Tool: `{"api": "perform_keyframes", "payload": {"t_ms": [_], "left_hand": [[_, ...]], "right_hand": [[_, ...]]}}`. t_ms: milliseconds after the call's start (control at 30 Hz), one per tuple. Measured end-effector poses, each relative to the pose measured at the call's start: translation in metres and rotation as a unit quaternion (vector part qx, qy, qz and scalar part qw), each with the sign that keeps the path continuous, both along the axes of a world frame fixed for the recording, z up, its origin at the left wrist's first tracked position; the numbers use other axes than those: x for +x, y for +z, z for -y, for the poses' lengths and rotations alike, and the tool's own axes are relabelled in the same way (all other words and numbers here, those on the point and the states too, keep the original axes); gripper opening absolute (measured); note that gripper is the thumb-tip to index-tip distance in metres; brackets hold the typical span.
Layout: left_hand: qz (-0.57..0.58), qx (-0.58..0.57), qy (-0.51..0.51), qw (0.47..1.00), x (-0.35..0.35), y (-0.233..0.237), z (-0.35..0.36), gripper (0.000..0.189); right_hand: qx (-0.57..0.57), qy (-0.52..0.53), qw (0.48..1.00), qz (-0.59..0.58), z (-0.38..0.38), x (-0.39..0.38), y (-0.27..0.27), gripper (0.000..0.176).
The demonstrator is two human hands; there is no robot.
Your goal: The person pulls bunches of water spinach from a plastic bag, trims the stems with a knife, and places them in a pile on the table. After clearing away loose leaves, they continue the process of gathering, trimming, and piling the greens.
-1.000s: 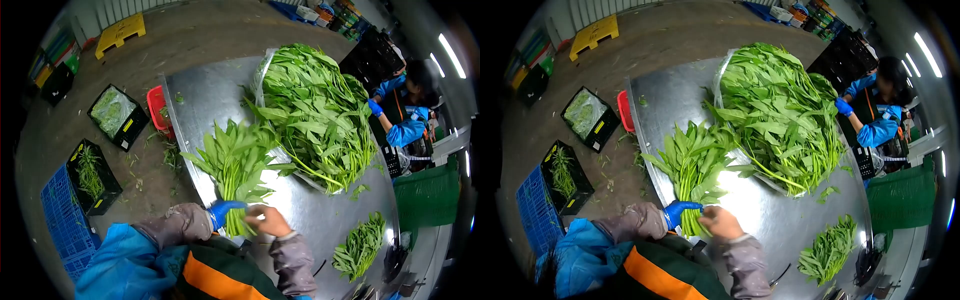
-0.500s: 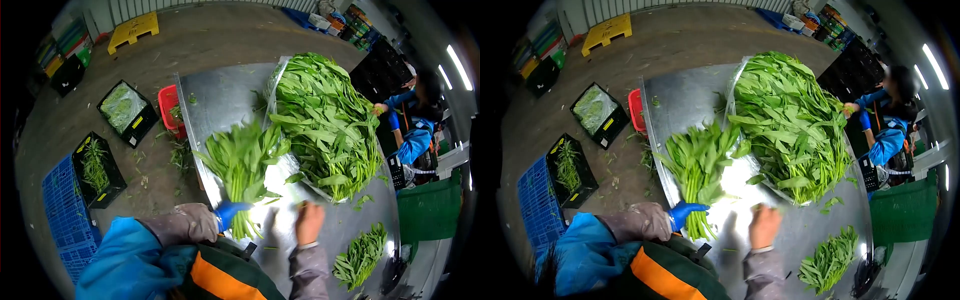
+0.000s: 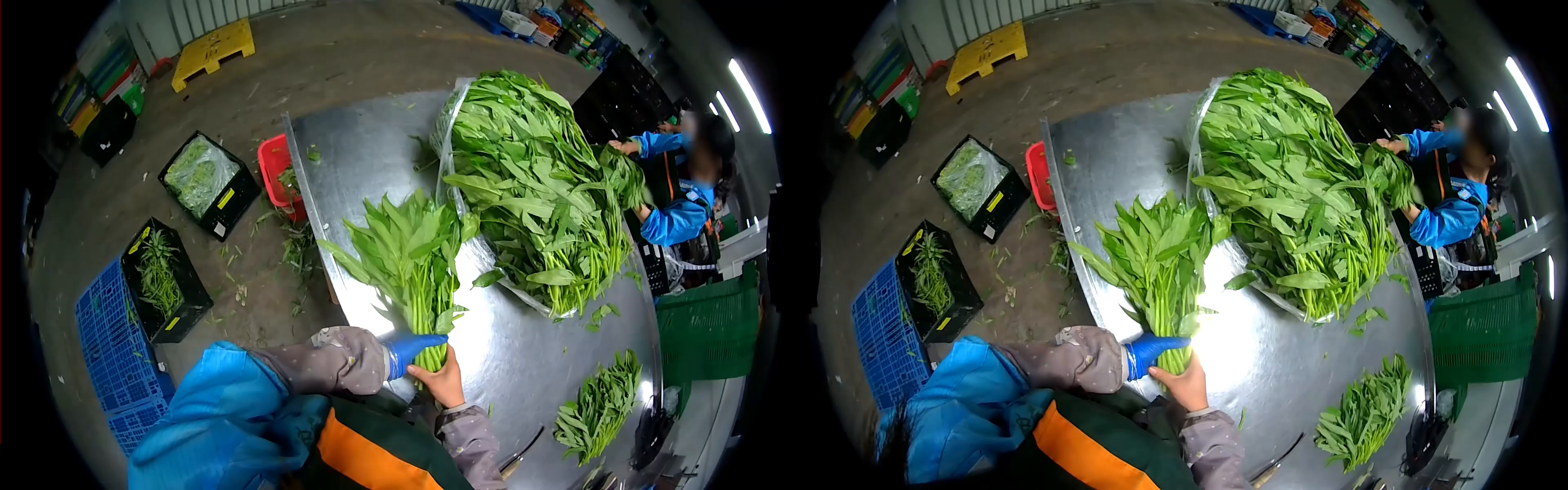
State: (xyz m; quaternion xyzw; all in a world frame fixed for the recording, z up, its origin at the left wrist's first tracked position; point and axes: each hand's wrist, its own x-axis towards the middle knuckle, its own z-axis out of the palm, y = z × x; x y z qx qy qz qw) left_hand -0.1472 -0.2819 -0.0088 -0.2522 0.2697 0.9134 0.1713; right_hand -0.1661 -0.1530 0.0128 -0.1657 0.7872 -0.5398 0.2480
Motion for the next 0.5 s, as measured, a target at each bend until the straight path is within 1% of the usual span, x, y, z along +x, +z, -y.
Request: {"api": "perform_keyframes", "payload": {"t_ms": [33,67,100,133,167,200,233,267,300,333,367,400,433,467,500], "left_hand": [[-0.011,-0.044,-0.012,0.999,-0.001,0.0,-0.002,0.04],[-0.021,-0.088,-0.025,0.996,0.0,-0.001,-0.004,0.043],[-0.031,-0.105,-0.099,0.989,0.0,-0.003,-0.004,0.044],[-0.092,-0.199,-0.249,0.943,0.002,0.015,0.006,0.045],[-0.151,-0.283,-0.389,0.863,0.004,0.043,0.019,0.046],[-0.277,-0.437,-0.492,0.7,0.003,0.061,0.026,0.047],[-0.284,-0.418,-0.581,0.638,-0.004,0.09,0.031,0.057],[-0.396,-0.528,-0.48,0.578,-0.003,0.106,0.027,0.063],[-0.494,-0.616,-0.356,0.499,-0.001,0.119,0.022,0.069],[-0.584,-0.691,-0.239,0.352,-0.012,0.135,0.014,0.079],[-0.645,-0.669,-0.121,0.349,-0.024,0.109,-0.005,0.064],[-0.615,-0.646,-0.232,0.388,-0.029,0.066,-0.019,0.054],[-0.577,-0.613,-0.342,0.417,-0.032,0.035,-0.031,0.045],[-0.591,-0.598,-0.349,0.414,-0.035,0.032,-0.034,0.029],[-0.575,-0.597,-0.413,0.377,-0.04,0.039,-0.037,0.023]], "right_hand": [[-0.019,0.01,1.0,0.021,-0.003,-0.005,0.001,0.065],[0.066,0.019,0.997,-0.043,-0.01,-0.009,0.004,0.055],[0.095,0.032,0.993,-0.065,-0.02,-0.016,0.01,0.051],[0.125,0.042,0.987,-0.086,-0.033,-0.024,0.017,0.048],[0.158,0.053,0.98,-0.106,-0.048,-0.03,0.025,0.045],[0.192,0.075,0.973,-0.099,-0.064,-0.034,0.035,0.045],[0.225,0.093,0.966,-0.091,-0.079,-0.035,0.041,0.045],[0.196,0.118,0.969,-0.091,-0.092,-0.034,0.041,0.044],[0.194,0.138,0.967,-0.087,-0.098,-0.028,0.044,0.043],[0.191,0.159,0.965,-0.085,-0.1,-0.025,0.054,0.043],[0.188,0.179,0.962,-0.085,-0.101,-0.023,0.065,0.042],[0.176,0.171,0.969,-0.039,-0.097,-0.018,0.081,0.04],[0.207,0.166,0.962,-0.07,-0.098,-0.013,0.086,0.042],[0.19,0.139,0.971,-0.052,-0.105,-0.006,0.077,0.042],[0.174,0.108,0.978,-0.034,-0.112,0.0,0.067,0.043]]}}
